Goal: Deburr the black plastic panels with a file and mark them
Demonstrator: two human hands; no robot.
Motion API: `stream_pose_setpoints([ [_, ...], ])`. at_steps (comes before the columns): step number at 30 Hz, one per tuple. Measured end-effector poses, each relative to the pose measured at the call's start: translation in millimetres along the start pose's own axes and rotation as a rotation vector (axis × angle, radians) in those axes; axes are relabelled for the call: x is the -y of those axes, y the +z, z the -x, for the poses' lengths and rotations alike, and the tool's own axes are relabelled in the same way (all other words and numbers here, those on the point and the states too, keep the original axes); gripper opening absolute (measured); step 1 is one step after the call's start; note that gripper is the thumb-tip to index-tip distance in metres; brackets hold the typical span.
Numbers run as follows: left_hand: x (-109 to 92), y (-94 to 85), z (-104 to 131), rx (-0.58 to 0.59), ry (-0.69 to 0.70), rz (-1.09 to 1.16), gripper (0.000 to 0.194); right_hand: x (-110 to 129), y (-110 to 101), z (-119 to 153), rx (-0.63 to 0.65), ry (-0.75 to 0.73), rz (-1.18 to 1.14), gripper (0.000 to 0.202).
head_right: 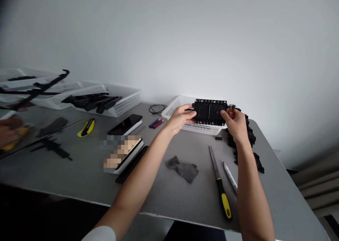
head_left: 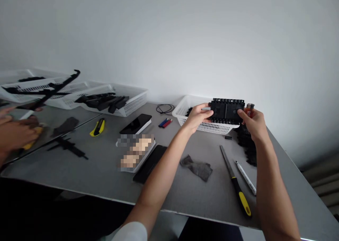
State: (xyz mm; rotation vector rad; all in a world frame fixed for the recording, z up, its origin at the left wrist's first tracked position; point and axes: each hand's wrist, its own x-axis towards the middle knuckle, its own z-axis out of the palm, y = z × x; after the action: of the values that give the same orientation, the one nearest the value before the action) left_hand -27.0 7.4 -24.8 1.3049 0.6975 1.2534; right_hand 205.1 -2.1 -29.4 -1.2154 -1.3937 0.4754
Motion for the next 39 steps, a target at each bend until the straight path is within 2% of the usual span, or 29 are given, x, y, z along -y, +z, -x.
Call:
stream_pose_setpoints([
  [4, -0.8, -0.6, -0.1, 0.039, 0.022, -0.04, 0.032, 4.0, 0.0, 1.3, -0.064, 0.019, -0.045, 0.032],
  [9, -1.5, -2.9, 0.0, 0.022, 0.05, -0.109, 0.038, 2.0, 1.6, 1.3, -0.083, 0.023, -0.062, 0.032],
  [16, -9.7, -6.1, 6.3, 0.14, -0.01, -0.179, 0.057, 0.8, 14.6, 4.1, -0.115, -0.009, -0.048, 0.033],
  [20, -10.0, -6.9, 5.0, 0.055, -0.013, -0.187, 0.054, 14.3, 19.6, 10.7, -0.115, -0.058, 0.007, 0.033],
  [24, -8.7, -8.2, 2.5, -0.026, -0.032, -0.182, 0.054, 35.3, 18.1, 20.6, -0.134, 0.001, -0.032, 0.037],
  [26, -8.5, -8.9, 2.1, -0.034, -0.027, -0.176, 0.053, 45.2, 20.6, 25.5, -0.009, 0.082, -0.154, 0.038],
  [31, -8.0, -8.6, 2.5, 0.001, 0.011, -0.17, 0.05, 59.3, 45.6, 35.8, 0.514, 0.398, -0.579, 0.031],
  [33, -7.6, -7.3, 2.8, 0.019, 0.02, -0.182, 0.046, 60.6, 57.2, 39.2, 0.665, 0.472, -0.689, 0.029],
  [36, -7.2, -4.8, 3.3, 0.026, 0.021, -0.196, 0.044, 61.1, 68.2, 43.0, 0.792, 0.542, -0.764, 0.026],
  [39, -7.4, -2.9, 3.8, 0.037, 0.024, -0.216, 0.045, 62.2, 71.4, 44.8, 0.839, 0.616, -0.789, 0.024],
])
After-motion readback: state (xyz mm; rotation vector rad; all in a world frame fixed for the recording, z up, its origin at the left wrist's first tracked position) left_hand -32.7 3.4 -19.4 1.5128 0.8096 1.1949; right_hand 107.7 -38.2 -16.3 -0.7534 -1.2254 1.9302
